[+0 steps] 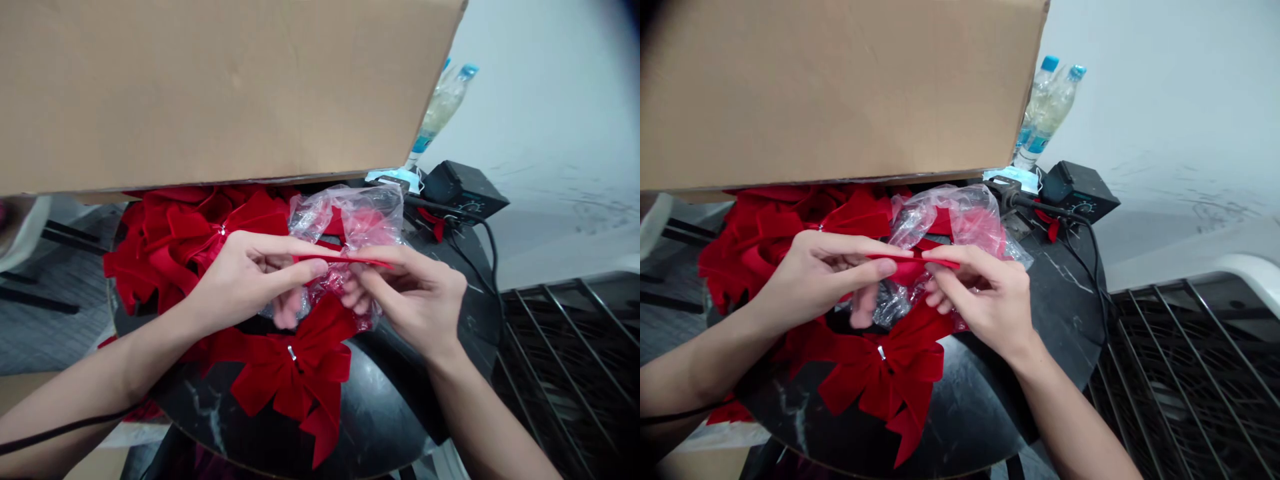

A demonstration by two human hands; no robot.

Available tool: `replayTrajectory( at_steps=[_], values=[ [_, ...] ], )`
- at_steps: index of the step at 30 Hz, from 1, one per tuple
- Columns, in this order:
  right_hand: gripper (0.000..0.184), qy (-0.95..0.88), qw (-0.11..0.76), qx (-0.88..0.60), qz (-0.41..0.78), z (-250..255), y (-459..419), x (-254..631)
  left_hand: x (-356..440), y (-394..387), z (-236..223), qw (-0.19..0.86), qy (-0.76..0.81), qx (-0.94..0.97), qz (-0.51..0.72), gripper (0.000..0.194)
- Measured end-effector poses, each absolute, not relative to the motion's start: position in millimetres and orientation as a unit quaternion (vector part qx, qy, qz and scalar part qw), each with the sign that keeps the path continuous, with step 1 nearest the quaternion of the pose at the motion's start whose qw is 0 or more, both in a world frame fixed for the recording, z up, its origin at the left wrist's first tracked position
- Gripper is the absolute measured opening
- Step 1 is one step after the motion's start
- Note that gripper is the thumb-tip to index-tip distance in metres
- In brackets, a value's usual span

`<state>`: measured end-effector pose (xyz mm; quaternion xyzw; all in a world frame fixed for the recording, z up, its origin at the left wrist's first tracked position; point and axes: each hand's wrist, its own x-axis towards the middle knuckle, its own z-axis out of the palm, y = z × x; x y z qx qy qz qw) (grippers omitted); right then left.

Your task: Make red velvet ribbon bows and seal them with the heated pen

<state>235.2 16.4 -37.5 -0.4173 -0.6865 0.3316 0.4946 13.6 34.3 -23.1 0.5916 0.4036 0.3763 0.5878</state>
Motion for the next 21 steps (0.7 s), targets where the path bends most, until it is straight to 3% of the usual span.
replayTrajectory(
  at_steps=[4,8,11,15,18,21],
  values=[
    [0.021,-0.734,0.511,-0.386,0.226,-36.7,20.7,234.9,14.2,35.4,-26.1,0.533,0.392,0.613,0.432,0.015],
    [0.014,-0.722,0.522,-0.4,0.217,-35.8,20.9,230.7,15.6,34.6,-29.5,0.501,0.395,0.608,0.472,0.018],
    [0.017,-0.698,0.53,-0.414,0.247,-36.4,19.8,228.4,16.7,33.1,-30.2,0.487,0.408,0.602,0.483,0.032],
    [0.034,-0.683,0.509,-0.402,0.338,-34.9,20.2,230.0,18.2,31.6,-30.1,0.441,0.426,0.626,0.482,0.016],
    [0.045,-0.692,0.455,-0.405,0.386,-32.4,20.8,232.3,19.1,30.8,-29.9,0.429,0.431,0.639,0.471,0.014],
    [0.026,-0.729,0.417,-0.435,0.325,-30.7,20.9,233.8,19.9,30.3,-28.9,0.427,0.427,0.649,0.464,0.017]
  ],
)
